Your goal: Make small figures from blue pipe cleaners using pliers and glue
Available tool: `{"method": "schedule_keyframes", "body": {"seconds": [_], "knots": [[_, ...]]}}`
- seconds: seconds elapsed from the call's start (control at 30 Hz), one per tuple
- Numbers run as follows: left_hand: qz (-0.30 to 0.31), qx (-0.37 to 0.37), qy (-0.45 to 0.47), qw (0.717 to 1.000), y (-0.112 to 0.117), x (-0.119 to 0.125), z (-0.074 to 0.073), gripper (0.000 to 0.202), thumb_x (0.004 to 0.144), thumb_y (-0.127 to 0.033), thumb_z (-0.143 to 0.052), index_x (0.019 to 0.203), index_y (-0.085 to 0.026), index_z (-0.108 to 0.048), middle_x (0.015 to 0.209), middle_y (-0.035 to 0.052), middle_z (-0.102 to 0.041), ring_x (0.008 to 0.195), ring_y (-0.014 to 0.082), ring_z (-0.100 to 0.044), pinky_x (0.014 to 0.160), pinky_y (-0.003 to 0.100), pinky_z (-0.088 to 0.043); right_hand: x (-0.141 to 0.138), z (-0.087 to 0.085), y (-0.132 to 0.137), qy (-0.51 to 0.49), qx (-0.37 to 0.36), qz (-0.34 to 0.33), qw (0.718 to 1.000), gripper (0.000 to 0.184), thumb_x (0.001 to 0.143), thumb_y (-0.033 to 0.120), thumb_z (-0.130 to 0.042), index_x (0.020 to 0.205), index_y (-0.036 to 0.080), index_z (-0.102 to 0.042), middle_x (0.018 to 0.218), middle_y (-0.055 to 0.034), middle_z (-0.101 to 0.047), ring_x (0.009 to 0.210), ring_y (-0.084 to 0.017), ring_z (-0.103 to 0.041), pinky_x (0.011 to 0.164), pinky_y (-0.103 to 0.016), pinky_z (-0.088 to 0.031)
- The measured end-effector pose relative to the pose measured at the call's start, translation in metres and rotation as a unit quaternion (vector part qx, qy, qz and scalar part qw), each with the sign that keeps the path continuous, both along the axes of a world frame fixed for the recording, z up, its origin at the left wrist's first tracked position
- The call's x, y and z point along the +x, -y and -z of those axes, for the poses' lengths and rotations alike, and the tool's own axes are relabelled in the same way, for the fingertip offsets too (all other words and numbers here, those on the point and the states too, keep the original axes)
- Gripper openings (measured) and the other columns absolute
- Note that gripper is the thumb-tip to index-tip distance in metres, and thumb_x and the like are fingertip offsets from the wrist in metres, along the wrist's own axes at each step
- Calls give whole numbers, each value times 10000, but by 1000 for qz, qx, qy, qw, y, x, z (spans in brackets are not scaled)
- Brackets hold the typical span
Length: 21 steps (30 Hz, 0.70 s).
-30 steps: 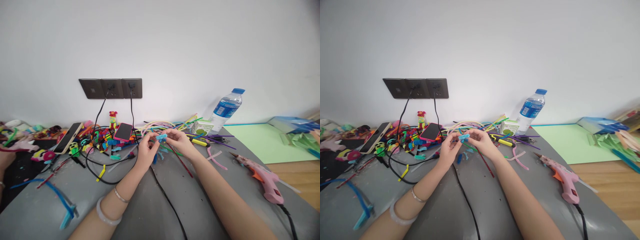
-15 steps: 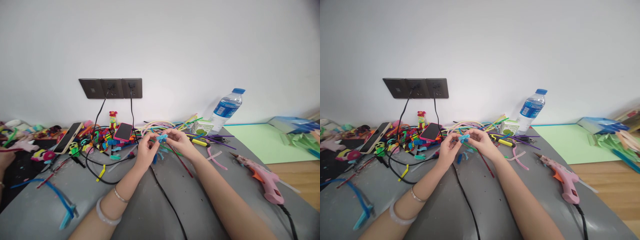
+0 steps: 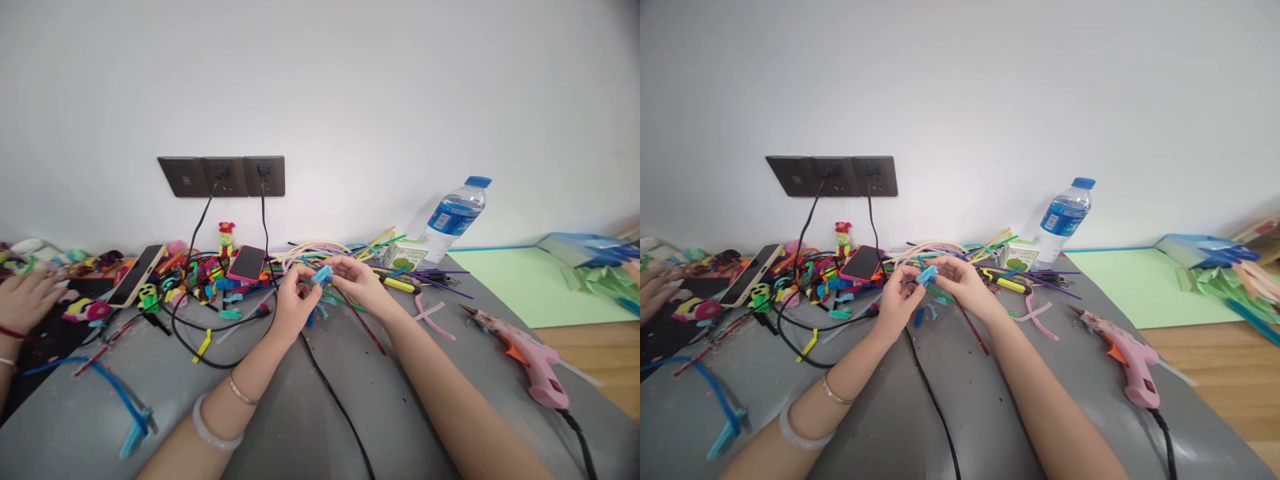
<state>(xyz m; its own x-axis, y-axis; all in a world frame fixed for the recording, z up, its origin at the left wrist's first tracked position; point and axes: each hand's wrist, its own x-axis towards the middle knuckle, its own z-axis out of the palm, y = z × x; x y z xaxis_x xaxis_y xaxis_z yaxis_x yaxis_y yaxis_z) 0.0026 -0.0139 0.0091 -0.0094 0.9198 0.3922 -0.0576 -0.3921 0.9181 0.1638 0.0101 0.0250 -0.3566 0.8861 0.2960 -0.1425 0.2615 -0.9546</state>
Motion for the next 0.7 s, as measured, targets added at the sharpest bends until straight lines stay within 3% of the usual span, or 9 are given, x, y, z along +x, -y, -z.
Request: {"method": "schedule_keyframes", "body": {"seconds": [0.17, 0.7], "knots": [[-4, 12, -6, 1000, 0, 0, -2, 148, 737, -156, -638, 851, -189, -551, 835, 10, -555, 716, 119, -559, 573, 201, -435, 0, -1, 0, -2, -1, 7, 1000, 274, 786, 381, -756, 987, 217, -669, 985, -43, -700, 908, -173, -649, 845, -317, -508], [2, 4, -16, 1000, 0, 0, -1, 194, 751, -177, -656, 933, -181, -589, 920, 47, -609, 759, 133, -583, 577, 201, -445, 0, -1, 0, 1, 12, 11, 1000, 287, 780, 405, -757, 963, 202, -670, 998, -59, -709, 931, -192, -662, 887, -346, -506]]}}
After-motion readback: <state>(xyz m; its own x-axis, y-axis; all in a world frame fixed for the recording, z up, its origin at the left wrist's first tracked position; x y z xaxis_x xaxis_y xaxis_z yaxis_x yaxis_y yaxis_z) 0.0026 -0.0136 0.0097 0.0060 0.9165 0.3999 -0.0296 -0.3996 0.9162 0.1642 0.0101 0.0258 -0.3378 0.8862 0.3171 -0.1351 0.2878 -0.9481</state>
